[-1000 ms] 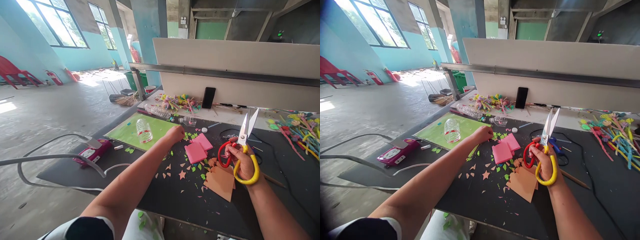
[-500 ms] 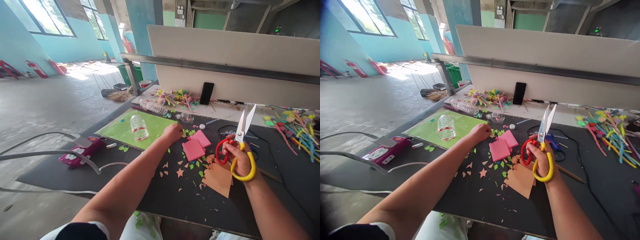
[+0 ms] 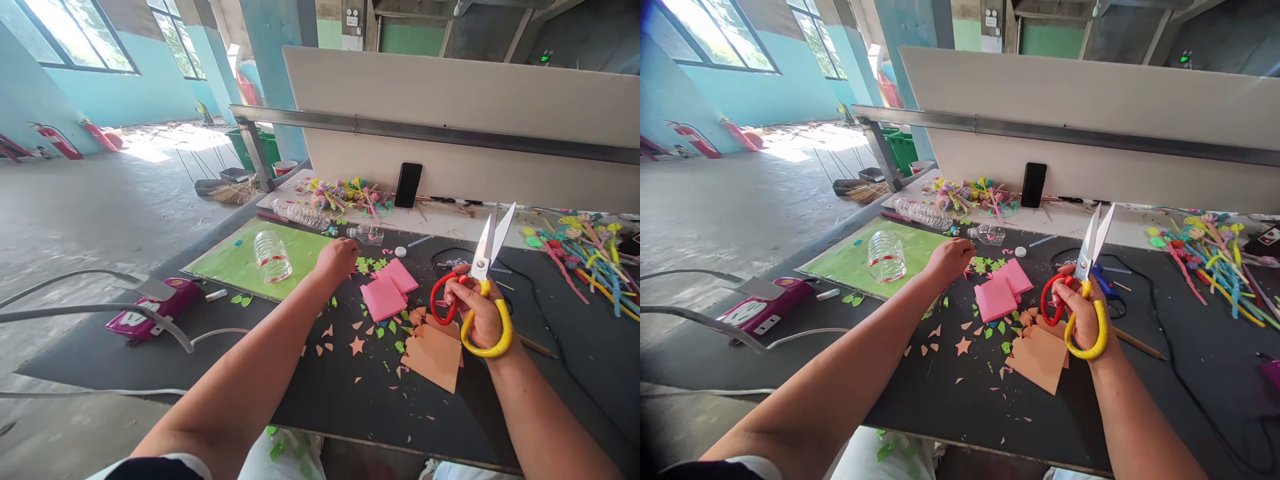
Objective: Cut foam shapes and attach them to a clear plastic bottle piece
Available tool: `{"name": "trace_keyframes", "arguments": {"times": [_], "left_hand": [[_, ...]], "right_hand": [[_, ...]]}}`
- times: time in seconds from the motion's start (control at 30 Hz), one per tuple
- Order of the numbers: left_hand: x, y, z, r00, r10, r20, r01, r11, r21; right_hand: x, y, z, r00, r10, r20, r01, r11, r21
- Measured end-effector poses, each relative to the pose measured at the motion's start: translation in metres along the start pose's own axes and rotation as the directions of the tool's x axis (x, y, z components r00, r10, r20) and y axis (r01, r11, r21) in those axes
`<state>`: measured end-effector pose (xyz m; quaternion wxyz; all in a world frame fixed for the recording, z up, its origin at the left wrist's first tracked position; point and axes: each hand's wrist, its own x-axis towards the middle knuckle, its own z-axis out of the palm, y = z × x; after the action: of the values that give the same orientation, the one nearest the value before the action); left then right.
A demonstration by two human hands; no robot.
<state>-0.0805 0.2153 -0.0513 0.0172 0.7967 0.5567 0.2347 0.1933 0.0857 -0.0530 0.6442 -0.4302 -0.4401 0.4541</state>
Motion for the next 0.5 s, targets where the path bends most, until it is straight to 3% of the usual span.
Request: {"name": "trace_keyframes", "arguments": {"times": [0.17,0.27,0.4,0.5], "left_hand": [[-0.002,0.005,-0.009,0.989,-0.007,-0.148,-0.006,0.996,-0.084],[-0.002,0.021,-0.018,0.978,0.004,-0.21,-0.047,0.979,-0.199],[-0.009,0.065,-0.036,0.98,0.185,-0.075,-0.199,0.942,-0.269],[-0.025,0.105,-0.049,0.945,0.315,0.082,-0.284,0.921,-0.267]], "right_hand": [[0.003,-0.002,-0.001,1.0,-0.004,0.001,0.004,0.999,0.048],[0.004,-0.004,-0.002,1.0,0.003,0.012,-0.005,0.994,0.106],[0.006,-0.006,-0.003,1.0,0.017,0.023,-0.021,0.985,0.168],[0.008,-0.006,-0.006,0.999,0.024,0.029,-0.029,0.985,0.168]]}}
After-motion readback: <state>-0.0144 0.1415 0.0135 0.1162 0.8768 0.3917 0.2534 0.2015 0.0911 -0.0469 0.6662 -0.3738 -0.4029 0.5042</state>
